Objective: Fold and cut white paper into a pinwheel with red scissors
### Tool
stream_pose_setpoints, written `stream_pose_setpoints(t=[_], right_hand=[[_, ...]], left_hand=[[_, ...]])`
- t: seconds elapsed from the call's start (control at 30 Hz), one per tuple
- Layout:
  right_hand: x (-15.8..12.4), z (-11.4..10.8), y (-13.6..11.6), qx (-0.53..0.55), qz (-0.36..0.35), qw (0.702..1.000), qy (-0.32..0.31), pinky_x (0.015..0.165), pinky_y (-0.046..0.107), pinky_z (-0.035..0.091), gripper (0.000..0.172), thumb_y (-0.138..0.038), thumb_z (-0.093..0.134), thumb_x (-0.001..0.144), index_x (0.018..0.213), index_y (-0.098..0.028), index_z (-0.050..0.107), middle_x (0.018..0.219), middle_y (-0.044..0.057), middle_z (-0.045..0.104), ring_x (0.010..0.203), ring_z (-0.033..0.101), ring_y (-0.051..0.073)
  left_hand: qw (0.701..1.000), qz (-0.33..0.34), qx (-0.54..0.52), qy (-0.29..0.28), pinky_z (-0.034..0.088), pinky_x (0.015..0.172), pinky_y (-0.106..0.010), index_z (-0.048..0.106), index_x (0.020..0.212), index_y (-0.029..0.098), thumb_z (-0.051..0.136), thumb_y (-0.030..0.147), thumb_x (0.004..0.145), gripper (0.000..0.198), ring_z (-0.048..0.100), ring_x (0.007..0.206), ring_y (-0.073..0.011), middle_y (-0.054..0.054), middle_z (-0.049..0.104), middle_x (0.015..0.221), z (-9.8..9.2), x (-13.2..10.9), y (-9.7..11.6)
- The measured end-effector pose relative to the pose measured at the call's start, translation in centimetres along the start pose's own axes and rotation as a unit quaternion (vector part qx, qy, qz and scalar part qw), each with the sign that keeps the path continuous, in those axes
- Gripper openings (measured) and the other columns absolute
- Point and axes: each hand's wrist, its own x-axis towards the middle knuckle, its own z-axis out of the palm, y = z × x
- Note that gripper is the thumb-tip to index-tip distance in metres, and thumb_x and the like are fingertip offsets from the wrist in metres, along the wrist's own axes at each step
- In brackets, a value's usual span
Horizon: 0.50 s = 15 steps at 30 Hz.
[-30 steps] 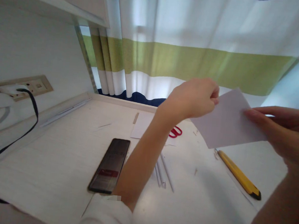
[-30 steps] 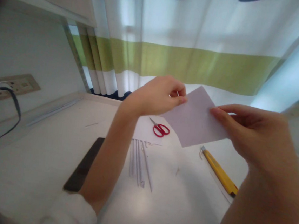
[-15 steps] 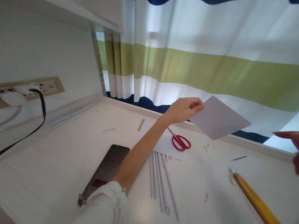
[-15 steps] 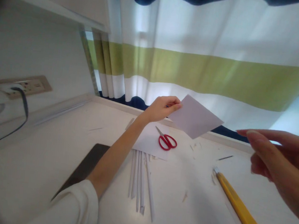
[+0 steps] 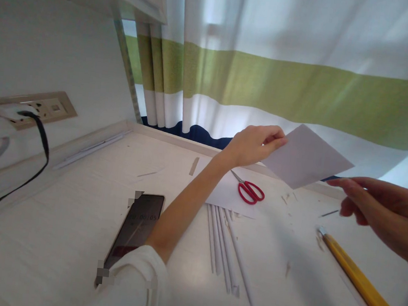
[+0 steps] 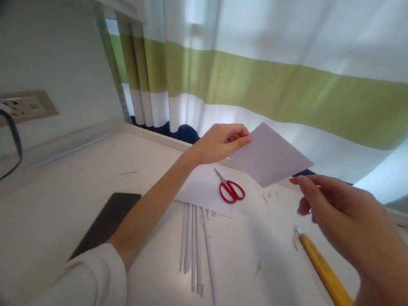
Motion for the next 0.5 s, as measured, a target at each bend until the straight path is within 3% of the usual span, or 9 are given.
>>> stream_pose_setpoints(t=[0.1, 0.23, 0.3, 0.37, 0.5], right_hand=[[-0.1, 0.1, -0.8, -0.015, -0.001, 1.0, -0.01, 0.046, 0.032, 0.04, 0.029, -0.051, 0.044, 0.073, 0.077, -0.027, 0.058, 0.056, 0.006, 0.06, 0.047, 0.051, 0.017], [0.6, 1.7, -1.4, -0.026, -0.035, 0.995, -0.093, 0.049, 0.03, 0.041, 0.024, -0.042, 0.043, 0.075, 0.079, -0.023, 0.058, 0.061, 0.003, 0.061, 0.051, 0.054, 0.017], [1.1, 3.5, -1.6, -0.058, -0.051, 0.985, -0.153, 0.054, 0.03, 0.042, 0.026, -0.038, 0.039, 0.077, 0.079, -0.02, 0.058, 0.068, 0.005, 0.063, 0.057, 0.056, 0.018], [1.6, 6.1, -1.8, -0.08, -0.054, 0.981, -0.17, 0.058, 0.033, 0.041, 0.03, -0.039, 0.041, 0.078, 0.068, -0.017, 0.059, 0.068, 0.009, 0.063, 0.064, 0.057, 0.022], [1.8, 11.5, -2.2, -0.083, -0.049, 0.978, -0.184, 0.07, 0.034, 0.044, 0.023, -0.034, 0.042, 0.082, 0.09, -0.018, 0.056, 0.088, 0.006, 0.06, 0.078, 0.056, 0.017]], left_hand=[[1.0, 0.007, -0.002, 0.009, 0.04, 0.066, -0.023, 0.053, 0.075, 0.019, 0.038, 0.031, 0.081, 0.02, 0.052, 0.072, -0.0126, -0.001, 0.059, 0.076, -0.5, -0.3, 1.2], [0.999, 0.006, 0.009, 0.032, 0.039, 0.065, -0.023, 0.053, 0.076, 0.018, 0.037, 0.031, 0.081, 0.02, 0.052, 0.071, -0.0124, -0.001, 0.059, 0.075, -1.5, -1.2, 2.5], [0.999, -0.001, 0.027, 0.04, 0.039, 0.064, -0.023, 0.053, 0.076, 0.018, 0.037, 0.03, 0.081, 0.021, 0.052, 0.07, -0.0126, -0.001, 0.058, 0.073, -2.0, -1.9, 2.8], [0.998, -0.012, 0.047, 0.042, 0.039, 0.063, -0.023, 0.053, 0.075, 0.018, 0.037, 0.03, 0.081, 0.02, 0.052, 0.069, -0.0126, -0.001, 0.058, 0.072, -2.3, -2.5, 2.9], [0.997, -0.021, 0.059, 0.034, 0.039, 0.062, -0.023, 0.053, 0.077, 0.019, 0.038, 0.03, 0.082, 0.019, 0.052, 0.069, -0.0126, 0.0, 0.059, 0.072, -2.6, -3.4, 3.4]])
